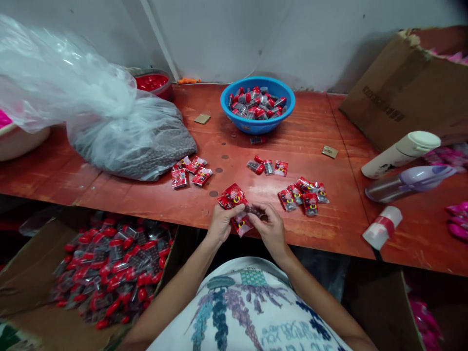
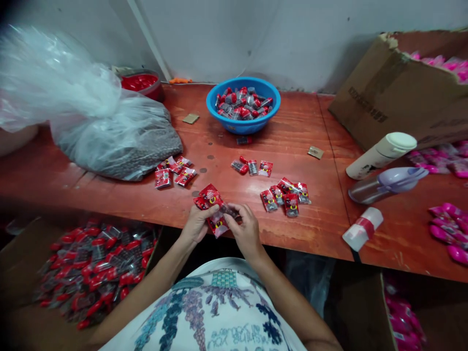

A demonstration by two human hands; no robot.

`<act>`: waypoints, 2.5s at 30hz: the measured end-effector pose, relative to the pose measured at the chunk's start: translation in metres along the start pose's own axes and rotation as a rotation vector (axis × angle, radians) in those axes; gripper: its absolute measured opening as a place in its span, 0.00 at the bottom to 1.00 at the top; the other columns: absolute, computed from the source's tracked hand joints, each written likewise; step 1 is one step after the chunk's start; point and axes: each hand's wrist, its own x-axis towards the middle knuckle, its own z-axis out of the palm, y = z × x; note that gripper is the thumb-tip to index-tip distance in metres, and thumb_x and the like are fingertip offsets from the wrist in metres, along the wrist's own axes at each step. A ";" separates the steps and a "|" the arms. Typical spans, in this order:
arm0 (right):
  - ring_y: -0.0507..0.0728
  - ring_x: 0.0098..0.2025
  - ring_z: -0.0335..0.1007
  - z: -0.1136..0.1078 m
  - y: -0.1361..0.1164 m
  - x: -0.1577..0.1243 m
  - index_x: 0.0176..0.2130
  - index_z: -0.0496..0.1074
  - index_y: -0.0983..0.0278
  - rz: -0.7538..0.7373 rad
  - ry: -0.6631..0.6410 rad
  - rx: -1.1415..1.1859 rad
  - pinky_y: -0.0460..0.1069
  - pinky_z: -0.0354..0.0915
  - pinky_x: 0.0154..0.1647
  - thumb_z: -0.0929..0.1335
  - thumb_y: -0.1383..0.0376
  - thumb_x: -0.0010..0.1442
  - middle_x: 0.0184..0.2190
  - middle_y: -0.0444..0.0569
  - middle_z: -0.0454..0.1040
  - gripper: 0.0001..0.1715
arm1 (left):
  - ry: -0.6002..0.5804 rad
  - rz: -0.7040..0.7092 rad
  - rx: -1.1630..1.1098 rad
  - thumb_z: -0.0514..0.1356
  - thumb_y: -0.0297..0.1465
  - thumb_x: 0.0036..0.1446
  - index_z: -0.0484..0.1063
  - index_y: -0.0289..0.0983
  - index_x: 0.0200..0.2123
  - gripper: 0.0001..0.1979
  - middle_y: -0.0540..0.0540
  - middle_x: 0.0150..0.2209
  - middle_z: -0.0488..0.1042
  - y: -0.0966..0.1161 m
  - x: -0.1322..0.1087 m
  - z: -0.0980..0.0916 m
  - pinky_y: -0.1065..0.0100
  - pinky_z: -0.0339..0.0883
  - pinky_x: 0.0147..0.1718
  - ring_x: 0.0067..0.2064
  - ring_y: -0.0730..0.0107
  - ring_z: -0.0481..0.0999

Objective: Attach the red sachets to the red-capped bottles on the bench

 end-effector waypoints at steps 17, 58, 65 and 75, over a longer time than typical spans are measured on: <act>0.57 0.43 0.71 0.003 0.005 -0.006 0.45 0.72 0.63 -0.021 0.013 -0.057 0.53 0.68 0.46 0.67 0.59 0.60 0.41 0.51 0.74 0.15 | -0.085 -0.032 -0.002 0.71 0.26 0.36 0.74 0.32 0.23 0.10 0.48 0.23 0.76 -0.002 0.000 0.003 0.72 0.68 0.27 0.24 0.72 0.74; 0.56 0.43 0.72 0.005 0.002 -0.004 0.44 0.73 0.61 0.164 -0.046 0.313 0.53 0.67 0.49 0.72 0.63 0.53 0.41 0.47 0.75 0.17 | -0.045 -0.065 -0.040 0.71 0.24 0.35 0.76 0.31 0.28 0.13 0.45 0.29 0.79 0.005 -0.004 0.004 0.68 0.71 0.34 0.30 0.68 0.77; 0.57 0.47 0.70 0.009 0.004 -0.007 0.49 0.72 0.57 -0.009 0.027 0.079 0.54 0.67 0.51 0.68 0.64 0.58 0.45 0.49 0.72 0.18 | -0.065 -0.112 -0.034 0.71 0.25 0.37 0.77 0.31 0.29 0.12 0.45 0.28 0.79 -0.009 -0.005 0.004 0.69 0.70 0.34 0.29 0.69 0.77; 0.58 0.43 0.73 0.000 0.008 0.006 0.49 0.72 0.63 0.244 0.106 0.400 0.54 0.71 0.43 0.70 0.60 0.54 0.45 0.51 0.76 0.22 | 0.106 -0.129 -0.177 0.72 0.26 0.37 0.72 0.34 0.35 0.19 0.51 0.25 0.74 -0.009 0.012 -0.006 0.70 0.72 0.28 0.26 0.74 0.74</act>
